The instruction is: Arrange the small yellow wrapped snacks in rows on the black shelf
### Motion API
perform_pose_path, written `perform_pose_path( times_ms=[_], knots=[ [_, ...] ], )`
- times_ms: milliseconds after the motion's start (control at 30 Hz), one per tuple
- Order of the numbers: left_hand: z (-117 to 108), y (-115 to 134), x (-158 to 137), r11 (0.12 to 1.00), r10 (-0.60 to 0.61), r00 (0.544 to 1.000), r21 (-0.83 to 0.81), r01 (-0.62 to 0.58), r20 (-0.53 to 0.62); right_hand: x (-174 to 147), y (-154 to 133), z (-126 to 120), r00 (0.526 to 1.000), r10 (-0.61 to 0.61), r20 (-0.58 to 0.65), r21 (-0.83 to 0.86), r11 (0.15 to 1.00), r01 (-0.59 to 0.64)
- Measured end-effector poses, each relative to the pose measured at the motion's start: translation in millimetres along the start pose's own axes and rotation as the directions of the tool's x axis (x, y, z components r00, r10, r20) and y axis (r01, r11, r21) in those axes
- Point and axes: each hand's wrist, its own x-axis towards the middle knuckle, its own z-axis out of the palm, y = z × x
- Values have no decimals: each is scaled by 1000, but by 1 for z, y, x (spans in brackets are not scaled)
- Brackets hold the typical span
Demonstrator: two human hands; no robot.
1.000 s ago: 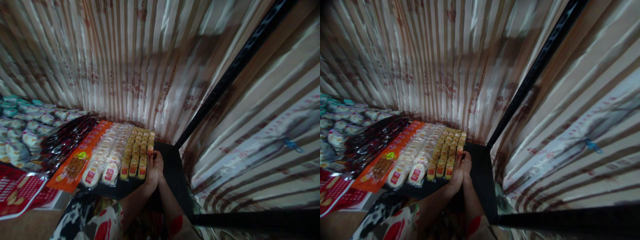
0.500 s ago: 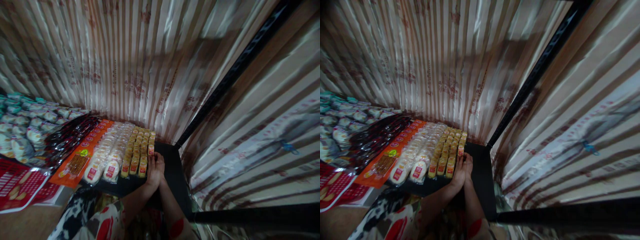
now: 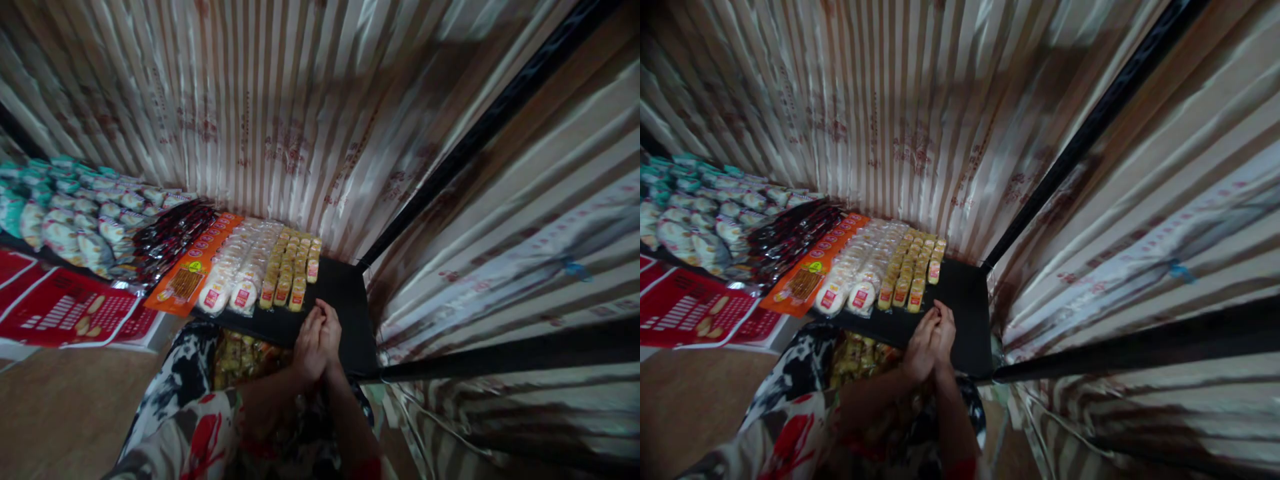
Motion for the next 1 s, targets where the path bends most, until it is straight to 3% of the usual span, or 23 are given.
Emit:
perform_pose_path(
  times_ms=[167,333,467,567,700,767,867,1000],
  knots=[
    [-30,-6,-55,971,206,970,95,-219,126,-59,-1,-1,1000,-23,-5,3,1000,23],
    [-65,-27,-96,942,251,936,161,-296,248,-116,8,15,992,-64,106,-33,997,67],
    [-86,-66,-113,933,112,944,294,-207,309,-146,13,37,947,75,313,-167,986,-23],
    [-102,-92,-112,860,-79,976,510,-36,202,-158,9,50,888,163,430,-280,959,-41],
    [-127,-105,-94,667,-191,979,742,73,75,-158,2,63,835,223,503,-384,923,-15],
    [-136,-108,-83,590,-236,971,800,113,37,-153,0,70,831,207,517,-380,925,6],
    [-141,-115,-70,521,-317,948,839,159,17,-146,-3,85,828,181,531,-353,935,22],
    [-136,-126,-64,456,-358,933,866,203,-31,-142,-4,105,775,207,597,-335,942,6]
  ],
)
